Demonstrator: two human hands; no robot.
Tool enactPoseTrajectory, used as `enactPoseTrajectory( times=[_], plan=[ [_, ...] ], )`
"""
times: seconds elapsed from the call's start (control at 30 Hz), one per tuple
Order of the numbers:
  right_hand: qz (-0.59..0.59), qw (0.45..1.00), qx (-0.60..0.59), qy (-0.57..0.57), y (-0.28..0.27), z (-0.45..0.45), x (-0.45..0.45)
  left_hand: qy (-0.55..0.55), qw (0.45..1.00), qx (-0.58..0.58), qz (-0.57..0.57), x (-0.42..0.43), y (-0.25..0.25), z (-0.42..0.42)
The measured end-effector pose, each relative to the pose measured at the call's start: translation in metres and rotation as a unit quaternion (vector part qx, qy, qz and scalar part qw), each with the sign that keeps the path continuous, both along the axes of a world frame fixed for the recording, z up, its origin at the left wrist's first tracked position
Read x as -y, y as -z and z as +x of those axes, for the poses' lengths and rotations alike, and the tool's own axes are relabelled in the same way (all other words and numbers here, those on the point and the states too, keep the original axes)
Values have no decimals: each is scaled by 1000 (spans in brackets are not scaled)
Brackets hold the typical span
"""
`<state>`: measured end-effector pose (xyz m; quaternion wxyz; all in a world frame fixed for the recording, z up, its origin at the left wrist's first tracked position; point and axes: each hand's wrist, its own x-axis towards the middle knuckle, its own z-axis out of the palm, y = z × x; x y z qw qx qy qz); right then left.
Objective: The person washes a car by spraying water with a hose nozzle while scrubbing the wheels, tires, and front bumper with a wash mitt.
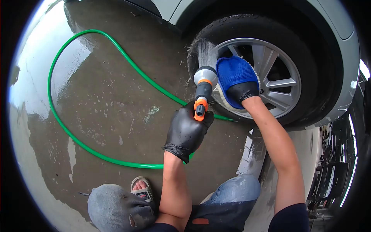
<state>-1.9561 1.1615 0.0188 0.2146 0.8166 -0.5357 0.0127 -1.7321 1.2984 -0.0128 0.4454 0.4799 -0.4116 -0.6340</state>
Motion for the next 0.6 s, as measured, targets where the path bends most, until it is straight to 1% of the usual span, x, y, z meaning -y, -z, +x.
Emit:
enactPoseTrajectory(
  times=[0.03,0.07,0.1,0.17,0.2,0.23,0.3,0.33,0.4,0.43,0.5,0.57,0.6],
  plan=[
    [-94,988,-24,-121,-11,8,-4,0,1000,13,-9,0,1,0],
    [-97,984,8,-150,-25,18,-2,0,999,26,-18,1,2,1],
    [-92,983,7,-156,-20,20,4,5,1000,27,-16,0,0,2],
    [-146,988,50,-10,-5,18,16,2,999,29,-21,1,3,2],
    [-169,985,-31,26,1,15,33,7,999,35,-30,1,4,1],
    [-240,970,42,19,16,16,42,10,999,32,-29,0,4,0],
    [-287,951,61,100,30,22,52,22,999,36,-21,1,3,2],
    [-288,950,60,100,29,23,56,23,999,35,-22,3,2,4],
    [-224,949,134,180,31,23,61,13,999,34,-30,3,4,8],
    [-218,950,129,183,32,15,61,17,999,30,-23,2,4,9],
    [-190,976,62,85,25,-7,63,17,1000,8,18,6,4,14],
    [-143,987,-27,66,14,-20,42,8,1000,-4,12,5,10,15],
    [-124,991,-17,55,14,-29,32,1,1000,-4,3,5,7,16]
  ],
)
